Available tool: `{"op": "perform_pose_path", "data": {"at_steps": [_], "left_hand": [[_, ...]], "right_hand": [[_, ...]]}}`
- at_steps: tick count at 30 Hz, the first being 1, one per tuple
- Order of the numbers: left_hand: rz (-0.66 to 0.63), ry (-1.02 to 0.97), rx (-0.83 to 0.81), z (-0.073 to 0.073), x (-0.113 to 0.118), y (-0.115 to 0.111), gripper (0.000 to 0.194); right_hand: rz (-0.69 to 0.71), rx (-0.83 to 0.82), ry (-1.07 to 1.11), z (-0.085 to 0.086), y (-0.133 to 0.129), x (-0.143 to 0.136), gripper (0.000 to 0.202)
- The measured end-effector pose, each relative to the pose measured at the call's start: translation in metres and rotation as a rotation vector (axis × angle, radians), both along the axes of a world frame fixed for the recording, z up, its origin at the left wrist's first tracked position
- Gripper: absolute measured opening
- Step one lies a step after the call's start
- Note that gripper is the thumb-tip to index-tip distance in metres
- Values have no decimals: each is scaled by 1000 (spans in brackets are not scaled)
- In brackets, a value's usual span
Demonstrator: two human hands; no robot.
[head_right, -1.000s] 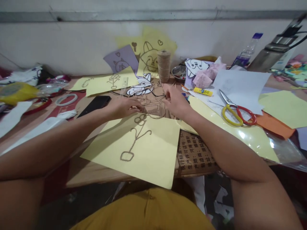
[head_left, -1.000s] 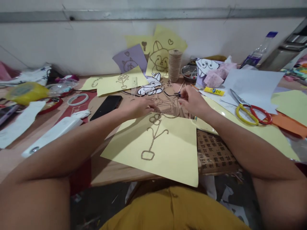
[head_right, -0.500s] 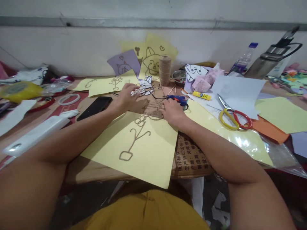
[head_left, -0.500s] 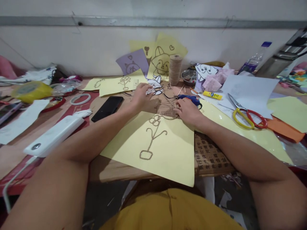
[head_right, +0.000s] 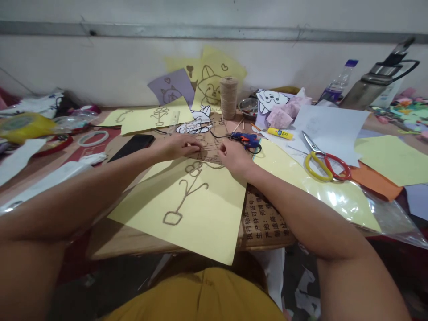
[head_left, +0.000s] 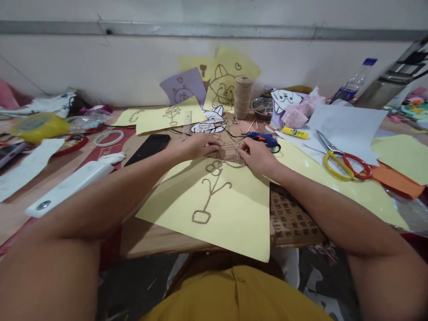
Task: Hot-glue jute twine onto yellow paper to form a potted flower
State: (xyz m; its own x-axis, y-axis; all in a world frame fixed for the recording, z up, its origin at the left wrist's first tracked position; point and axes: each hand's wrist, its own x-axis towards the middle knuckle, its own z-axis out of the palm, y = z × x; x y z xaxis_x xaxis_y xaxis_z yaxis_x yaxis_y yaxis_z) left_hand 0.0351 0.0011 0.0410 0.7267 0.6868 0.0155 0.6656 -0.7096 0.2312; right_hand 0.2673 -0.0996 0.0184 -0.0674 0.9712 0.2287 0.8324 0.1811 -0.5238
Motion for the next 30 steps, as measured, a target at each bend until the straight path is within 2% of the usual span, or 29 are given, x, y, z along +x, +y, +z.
{"op": "perform_pose_path", "data": {"at_steps": [4,5,7,10,12,13,14,15,16,18,20,22,26,28,30], "left_hand": [[18,76,-11,-6,3,8,51],[31,26,-23,-9,6,11,52],[119,-208,-79,-15,13,18,49],[244,-369,-101,-16,24,26,38],[281,-437,-241,-10,30,26,48],[273,-475,-367,-7,33,25,50],[246,-596,-658,-3,35,23,45],[204,-638,-767,1,36,21,38],[160,-682,-821,4,37,19,33],[18,-901,-894,8,39,18,28],[-54,-1138,-881,8,39,20,27],[-5,-1248,-843,6,39,23,32],[280,-1090,-764,-5,30,28,50],[428,-972,-639,-12,20,27,38],[476,-865,-437,-19,5,24,23]], "right_hand": [[140,34,210,0,0,-9,7],[207,39,311,0,-1,-11,7],[357,37,514,-2,-2,-14,11],[484,-1,593,-7,-3,-17,15],[497,-18,575,-10,-2,-16,14],[498,-18,581,-11,-2,-15,14],[501,-14,596,-12,-2,-15,14],[510,-12,617,-13,-1,-14,15],[522,-15,641,-13,-1,-14,16],[543,-29,694,-12,-1,-13,21],[543,-48,752,-11,-1,-13,26],[519,-57,794,-12,0,-12,32],[376,-46,830,-18,9,-7,42],[278,-10,834,-23,14,-3,49],[187,19,775,-26,17,0,57]]}}
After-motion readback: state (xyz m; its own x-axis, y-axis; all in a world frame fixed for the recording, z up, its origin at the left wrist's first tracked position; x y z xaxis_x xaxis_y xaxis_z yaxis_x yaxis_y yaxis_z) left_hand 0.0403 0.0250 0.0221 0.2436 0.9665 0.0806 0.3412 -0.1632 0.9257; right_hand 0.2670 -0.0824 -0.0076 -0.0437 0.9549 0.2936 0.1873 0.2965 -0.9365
